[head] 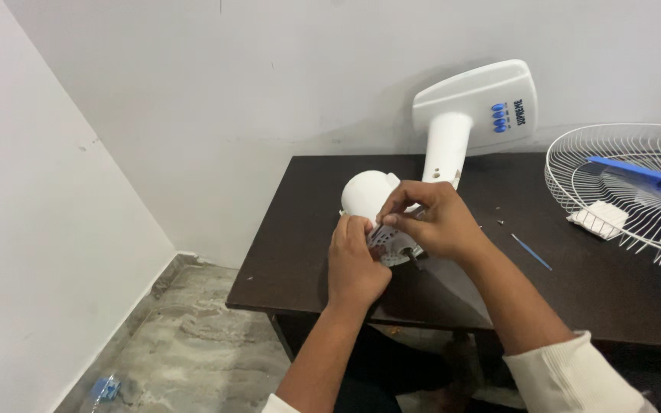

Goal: The person disassembles a white electric fan by removing the front grille, motor housing, and internal components. They use a small tool to loosen parts and place removed pieces on the table.

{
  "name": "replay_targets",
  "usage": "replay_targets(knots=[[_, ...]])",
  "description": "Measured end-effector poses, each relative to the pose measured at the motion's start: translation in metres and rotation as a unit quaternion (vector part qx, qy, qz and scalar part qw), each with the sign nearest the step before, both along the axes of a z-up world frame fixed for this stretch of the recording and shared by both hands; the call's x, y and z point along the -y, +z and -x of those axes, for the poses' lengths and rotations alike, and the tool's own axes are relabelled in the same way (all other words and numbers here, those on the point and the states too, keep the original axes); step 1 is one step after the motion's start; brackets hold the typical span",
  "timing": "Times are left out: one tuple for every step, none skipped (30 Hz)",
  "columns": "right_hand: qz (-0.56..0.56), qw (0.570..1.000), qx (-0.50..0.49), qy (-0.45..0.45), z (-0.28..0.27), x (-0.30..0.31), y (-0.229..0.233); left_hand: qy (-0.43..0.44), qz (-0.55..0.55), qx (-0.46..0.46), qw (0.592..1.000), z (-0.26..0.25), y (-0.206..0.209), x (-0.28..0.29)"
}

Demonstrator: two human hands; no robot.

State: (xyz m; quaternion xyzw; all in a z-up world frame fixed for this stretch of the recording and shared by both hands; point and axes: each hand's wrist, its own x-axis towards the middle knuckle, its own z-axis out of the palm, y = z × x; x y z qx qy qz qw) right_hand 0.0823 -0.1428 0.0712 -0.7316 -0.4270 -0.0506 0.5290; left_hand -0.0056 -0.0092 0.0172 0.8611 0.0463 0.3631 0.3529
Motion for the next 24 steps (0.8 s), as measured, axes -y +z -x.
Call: replay_targets(knots=[[-0.044, 0.999, 0.002, -0.008, -0.002, 0.002, -0.005, 0.007, -0.002, 0.008, 1.0, 0.0, -0.001, 0.001], [-0.118, 0.993, -0.016, -0.006, -0.004, 0.006, -0.011, 0.014, -0.003, 0.016, 1.0, -0.001, -0.003, 0.002], [-0.19, 0.981, -0.036, -0.003, -0.005, 0.008, -0.017, 0.019, -0.002, 0.009, 1.0, -0.001, -0.004, 0.003], [-0.261, 0.964, -0.055, 0.001, -0.007, 0.011, -0.024, 0.024, 0.0, 0.002, 1.0, -0.001, -0.006, 0.004], [-0.288, 0.954, -0.07, -0.045, -0.007, 0.012, -0.032, 0.03, 0.002, -0.006, 1.0, -0.001, -0.008, 0.005], [-0.314, 0.941, -0.084, -0.091, -0.007, 0.013, -0.039, 0.025, 0.007, 0.002, 1.0, -0.001, -0.01, 0.006], [-0.339, 0.925, -0.1, -0.138, -0.007, 0.014, -0.047, 0.019, 0.011, 0.008, 1.0, -0.001, -0.011, 0.006], [-0.347, 0.918, -0.126, -0.144, -0.006, 0.016, -0.053, 0.014, 0.016, 0.014, 1.0, -0.001, -0.011, 0.006], [-0.354, 0.911, -0.152, -0.15, -0.005, 0.019, -0.06, 0.01, 0.02, 0.012, 1.0, -0.001, -0.012, 0.006], [-0.361, 0.902, -0.179, -0.156, -0.005, 0.021, -0.065, 0.006, 0.024, 0.01, 1.0, -0.002, -0.012, 0.006], [-0.356, 0.902, -0.177, -0.168, -0.006, 0.022, -0.069, 0.001, 0.028, 0.007, 1.0, -0.002, -0.013, 0.006], [-0.352, 0.902, -0.175, -0.18, -0.006, 0.025, -0.072, -0.01, 0.03, 0.016, 0.999, -0.002, -0.013, 0.006], [-0.348, 0.901, -0.171, -0.192, -0.007, 0.027, -0.075, -0.022, 0.033, 0.026, 0.999, -0.002, -0.014, 0.005], [-0.35, 0.898, -0.182, -0.195, -0.004, 0.028, -0.079, -0.034, 0.036, 0.036, 0.998, -0.001, -0.014, 0.005], [-0.354, 0.895, -0.186, -0.196, -0.006, 0.03, -0.079, -0.037, 0.038, 0.033, 0.998, -0.004, -0.012, 0.005], [-0.358, 0.893, -0.19, -0.197, -0.006, 0.031, -0.079, -0.039, 0.039, 0.029, 0.998, -0.003, -0.013, 0.005], [-0.351, 0.897, -0.172, -0.204, -0.008, 0.031, -0.078, -0.041, 0.042, 0.027, 0.998, -0.003, -0.013, 0.006], [-0.345, 0.901, -0.154, -0.212, -0.009, 0.03, -0.077, -0.04, 0.019, 0.041, 0.998, -0.007, -0.011, 0.007], [-0.336, 0.904, -0.145, -0.222, -0.005, 0.03, -0.08, -0.037, -0.004, 0.047, 0.998, -0.005, -0.014, 0.008], [-0.327, 0.911, -0.114, -0.225, -0.003, 0.031, -0.081, -0.035, -0.027, 0.053, 0.998, -0.004, -0.016, 0.008], [-0.319, 0.916, -0.084, -0.227, -0.002, 0.03, -0.081, -0.03, -0.037, 0.064, 0.997, -0.003, -0.018, 0.009], [-0.31, 0.921, -0.054, -0.23, 0.0, 0.03, -0.081, -0.026, -0.047, 0.076, 0.996, -0.004, -0.02, 0.009], [-0.31, 0.922, -0.037, -0.23, 0.003, 0.029, -0.08, -0.021, -0.058, 0.088, 0.994, -0.004, -0.022, 0.01], [-0.31, 0.922, -0.021, -0.23, 0.006, 0.027, -0.079, -0.018, -0.062, 0.092, 0.994, -0.005, -0.023, 0.011]])
